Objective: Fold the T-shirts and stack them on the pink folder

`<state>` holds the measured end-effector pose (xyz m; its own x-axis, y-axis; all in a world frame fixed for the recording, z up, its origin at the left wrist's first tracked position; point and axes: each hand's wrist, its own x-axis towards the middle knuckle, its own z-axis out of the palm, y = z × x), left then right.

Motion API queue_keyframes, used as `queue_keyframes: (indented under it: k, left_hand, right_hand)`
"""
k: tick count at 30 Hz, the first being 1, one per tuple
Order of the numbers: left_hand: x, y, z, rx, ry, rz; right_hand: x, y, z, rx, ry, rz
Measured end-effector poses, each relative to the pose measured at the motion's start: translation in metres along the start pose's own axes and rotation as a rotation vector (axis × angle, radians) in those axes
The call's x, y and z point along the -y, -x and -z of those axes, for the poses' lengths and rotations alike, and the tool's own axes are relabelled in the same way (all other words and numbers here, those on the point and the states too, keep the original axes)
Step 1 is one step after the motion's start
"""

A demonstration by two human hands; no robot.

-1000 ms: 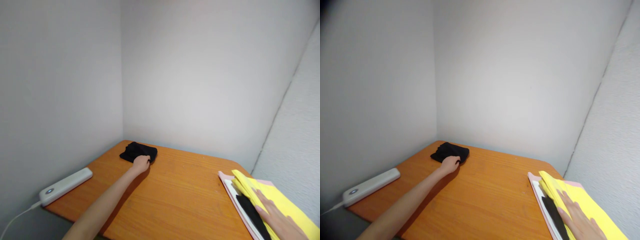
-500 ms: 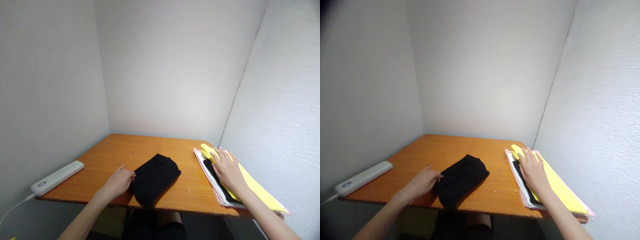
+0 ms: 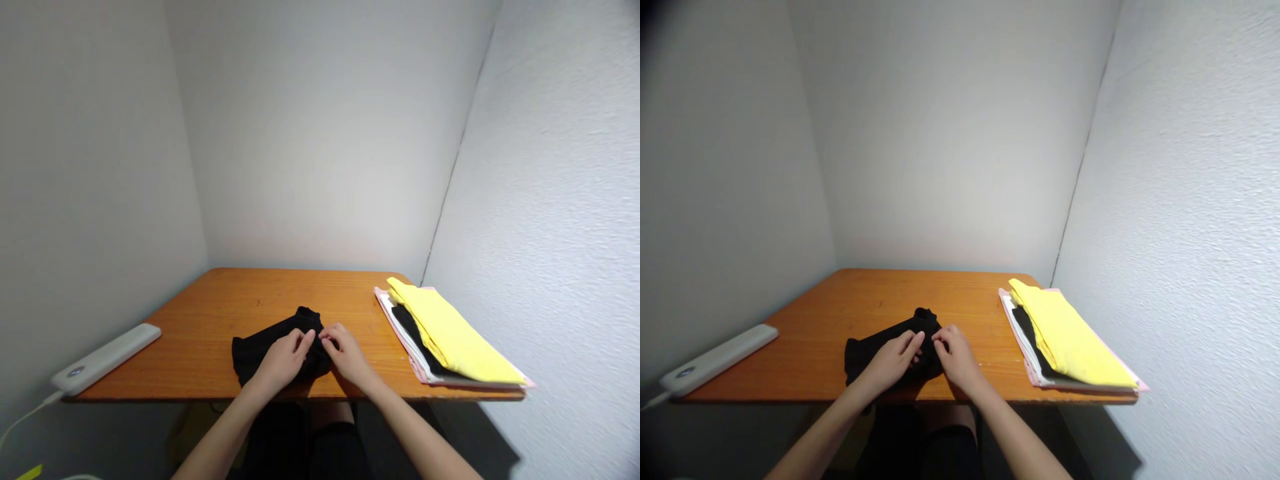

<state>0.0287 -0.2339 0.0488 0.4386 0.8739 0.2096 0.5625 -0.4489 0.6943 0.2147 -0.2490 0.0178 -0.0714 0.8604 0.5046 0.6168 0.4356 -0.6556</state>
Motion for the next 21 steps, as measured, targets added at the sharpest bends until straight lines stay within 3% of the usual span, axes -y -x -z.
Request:
queue_keyframes:
  k: [4, 13, 18, 21]
  left_hand:
    - [0.013, -0.001, -0.004, 0.009, -0.017, 0.064]
    - [0.018, 0.014, -0.003, 0.079, 0.224, -0.114]
    - [0.016, 0.024, 0.003, 0.117, 0.495, -0.047]
    - [0.011, 0.032, 0.014, 0.038, 0.643, 0.088]
  right_hand:
    - [0.017, 0.01, -0.001, 0.106, -0.015, 0.025]
    - [0.019, 0.018, -0.003, 0.14, 0.04, -0.081]
    - [0.02, 0.023, 0.016, 0.215, -0.34, -0.178]
    - [0.023, 0.026, 0.041, 0.136, -0.537, -0.275]
